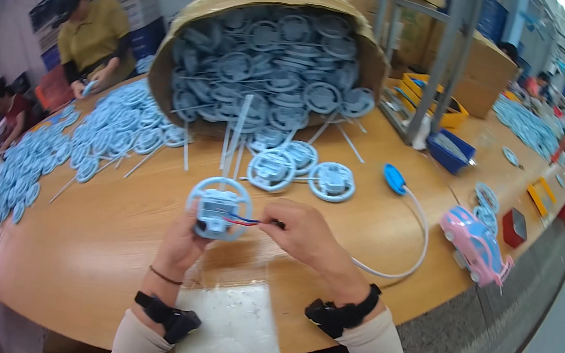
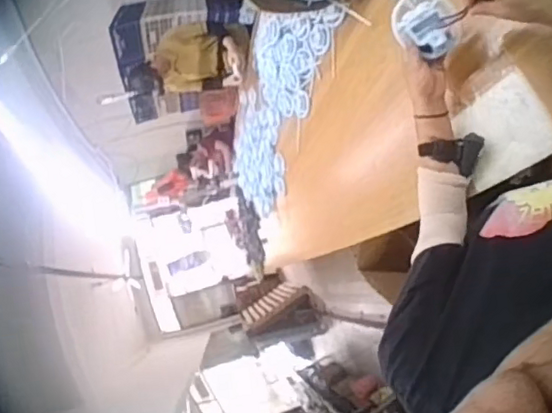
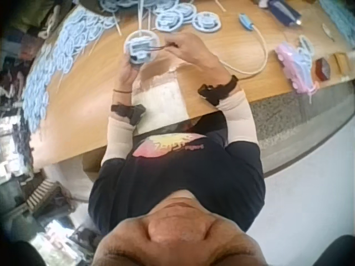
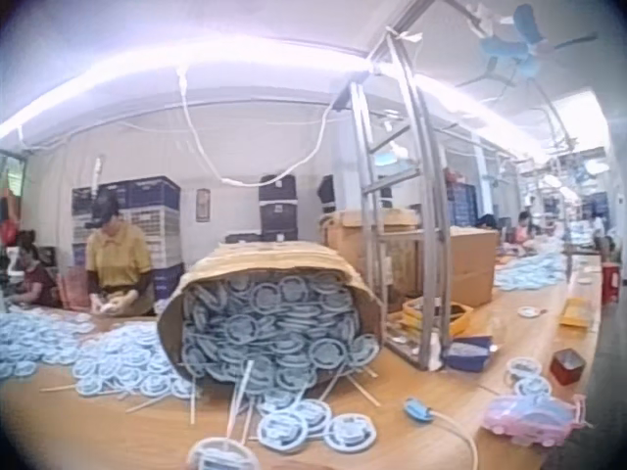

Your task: The person assembles light blue plastic toy components by inserting a white stick into a circular base and attaching a small electronic module with red and blue wires. The person handles the parts one at a time, placing the finished units on the table.

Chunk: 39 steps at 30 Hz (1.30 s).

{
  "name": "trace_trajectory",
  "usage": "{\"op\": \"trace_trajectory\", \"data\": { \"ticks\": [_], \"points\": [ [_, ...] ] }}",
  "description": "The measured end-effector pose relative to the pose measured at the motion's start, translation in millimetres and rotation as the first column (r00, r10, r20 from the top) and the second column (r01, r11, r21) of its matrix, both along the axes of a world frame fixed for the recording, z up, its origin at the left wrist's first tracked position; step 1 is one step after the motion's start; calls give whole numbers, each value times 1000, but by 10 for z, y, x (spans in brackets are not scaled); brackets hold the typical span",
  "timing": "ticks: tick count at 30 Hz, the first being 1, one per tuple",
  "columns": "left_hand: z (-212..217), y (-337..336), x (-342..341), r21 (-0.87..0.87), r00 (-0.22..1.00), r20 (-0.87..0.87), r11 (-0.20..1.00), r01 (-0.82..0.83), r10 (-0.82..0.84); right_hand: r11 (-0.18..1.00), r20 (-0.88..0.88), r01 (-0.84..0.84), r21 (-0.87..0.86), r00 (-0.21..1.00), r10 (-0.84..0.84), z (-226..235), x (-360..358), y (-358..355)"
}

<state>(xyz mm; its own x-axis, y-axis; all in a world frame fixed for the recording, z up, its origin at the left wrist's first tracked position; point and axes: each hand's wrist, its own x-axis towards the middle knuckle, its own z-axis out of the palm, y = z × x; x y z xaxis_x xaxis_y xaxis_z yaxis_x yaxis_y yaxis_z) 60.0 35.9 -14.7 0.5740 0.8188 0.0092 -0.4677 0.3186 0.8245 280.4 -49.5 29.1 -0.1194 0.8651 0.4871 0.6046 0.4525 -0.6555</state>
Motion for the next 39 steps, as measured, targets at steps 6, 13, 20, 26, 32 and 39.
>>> {"op": "trace_trajectory", "data": {
  "ticks": [6, 13, 20, 26, 32, 39],
  "points": [
    [129, -187, 96, -43, 998, 44, 998, 50, -48, 997, -51, -55, -52, 997, 52, 4, -96, 25],
    [83, -217, 109, -93, 976, 155, 982, 166, -150, 990, -22, -134, 38, 991, 135, 21, -4, -2],
    [41, -204, 11, -16, 994, 89, 997, 70, -68, 992, -57, -116, 59, 991, 119, 2, -84, -4],
    [-68, 311, -468, 106, 983, 7, 977, -185, 185, 999, -84, -31, 30, 996, 34, -59, 13, 4],
    [182, 1803, -1043, -299, 957, 104, 927, -228, 269, 991, -226, 74, 114, 973, -47, 18, 111, 51],
    [449, 1221, 886, 619, 435, -760, 741, 261, 483, 956, -448, 286, 70, 865, -226, 167, 314, 23]
  ]
}}
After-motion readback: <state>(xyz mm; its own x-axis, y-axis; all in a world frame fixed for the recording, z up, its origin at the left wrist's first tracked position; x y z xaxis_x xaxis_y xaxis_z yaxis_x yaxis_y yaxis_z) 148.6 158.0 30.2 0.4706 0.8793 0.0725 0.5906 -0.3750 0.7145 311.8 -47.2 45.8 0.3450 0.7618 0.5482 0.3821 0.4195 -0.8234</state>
